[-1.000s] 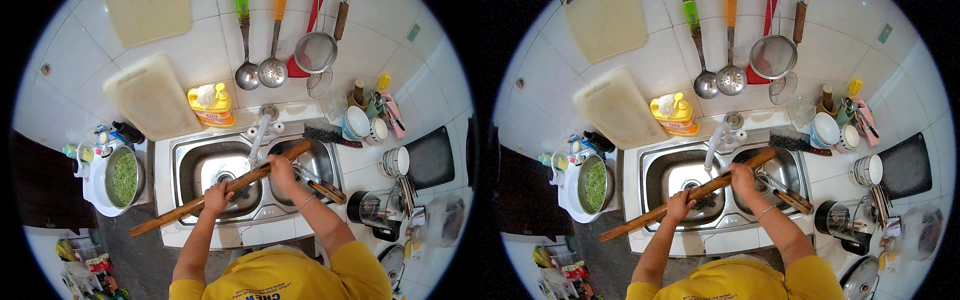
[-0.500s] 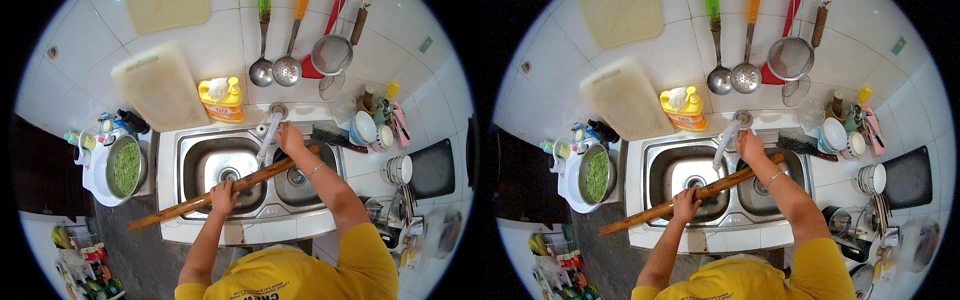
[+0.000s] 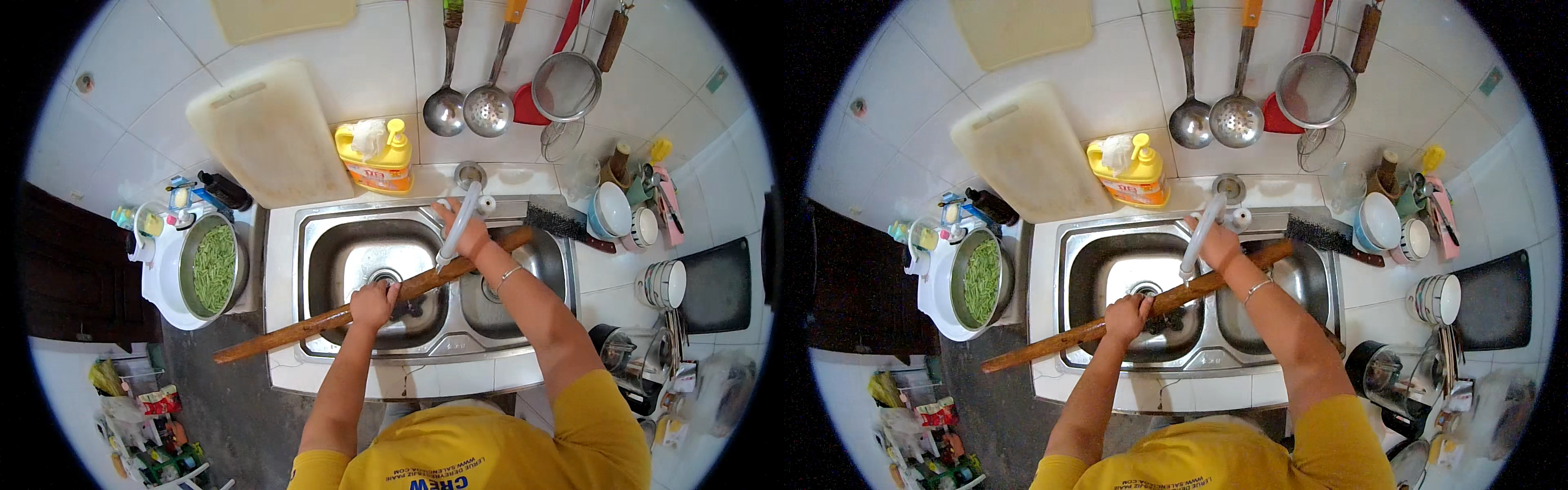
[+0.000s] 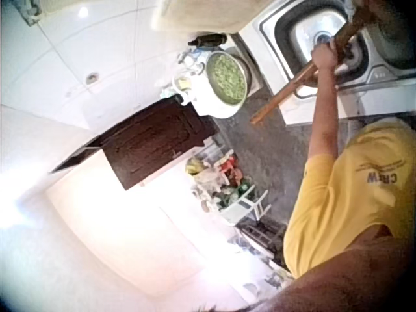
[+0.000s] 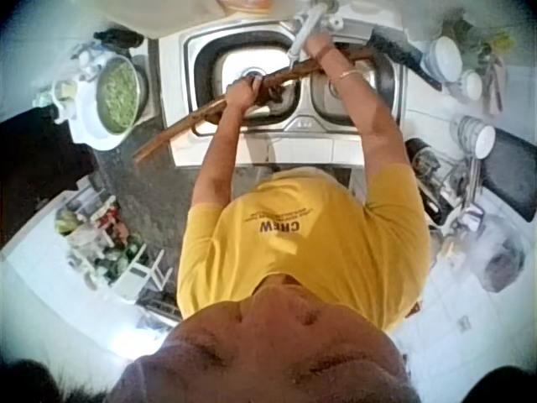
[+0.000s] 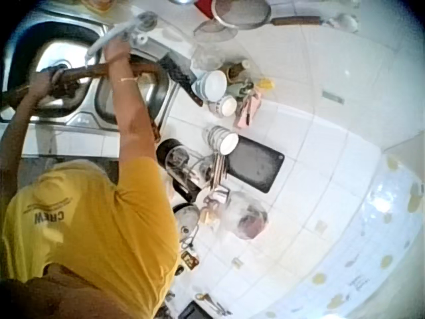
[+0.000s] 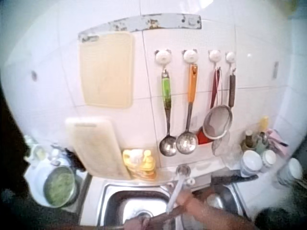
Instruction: The person washes a long wooden pole in a sink with running water, using a cloth to wipe along its entire length while repeatedly turning the pole.
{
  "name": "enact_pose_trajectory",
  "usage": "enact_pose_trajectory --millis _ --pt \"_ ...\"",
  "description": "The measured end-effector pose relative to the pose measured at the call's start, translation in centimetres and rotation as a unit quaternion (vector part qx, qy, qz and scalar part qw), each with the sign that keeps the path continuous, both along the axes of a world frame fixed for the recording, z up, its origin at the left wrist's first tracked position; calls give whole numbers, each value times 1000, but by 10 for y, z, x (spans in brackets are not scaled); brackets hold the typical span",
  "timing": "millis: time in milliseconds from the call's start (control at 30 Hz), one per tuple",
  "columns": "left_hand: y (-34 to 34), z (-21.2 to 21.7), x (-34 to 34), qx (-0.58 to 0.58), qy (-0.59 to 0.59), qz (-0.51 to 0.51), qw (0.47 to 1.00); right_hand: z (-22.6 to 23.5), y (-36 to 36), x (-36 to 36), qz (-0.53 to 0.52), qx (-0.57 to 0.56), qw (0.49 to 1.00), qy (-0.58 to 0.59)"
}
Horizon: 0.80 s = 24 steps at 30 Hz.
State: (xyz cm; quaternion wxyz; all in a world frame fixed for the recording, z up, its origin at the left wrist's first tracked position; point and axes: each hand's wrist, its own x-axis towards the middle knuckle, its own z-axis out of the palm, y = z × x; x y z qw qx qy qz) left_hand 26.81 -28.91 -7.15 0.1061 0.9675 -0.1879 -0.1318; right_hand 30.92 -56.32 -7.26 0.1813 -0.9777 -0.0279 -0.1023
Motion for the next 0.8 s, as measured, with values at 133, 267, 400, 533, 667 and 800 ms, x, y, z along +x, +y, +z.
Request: enact_pose_trajectory --millis 133,267,400,533,667,800 --pt "3 2 -1 -59 -36 -4 998 -4 -2 24 -4 -19 999 31" --pt "14 -1 -5 -173 -78 -12 982 20 15 35 -82 -19 987 136" --pt "25 3 -9 -187 -32 -12 982 9 13 29 -97 14 991 93" --pt "57 23 -14 -85 27 -19 996 34 7 -9 -27 70 997 23" --pt "93 30 -14 -4 125 -18 992 5 21 -53 -110 408 896 139" --pt "92 19 -25 -27 11 -25 999 -2 119 -92 31 295 950 103"
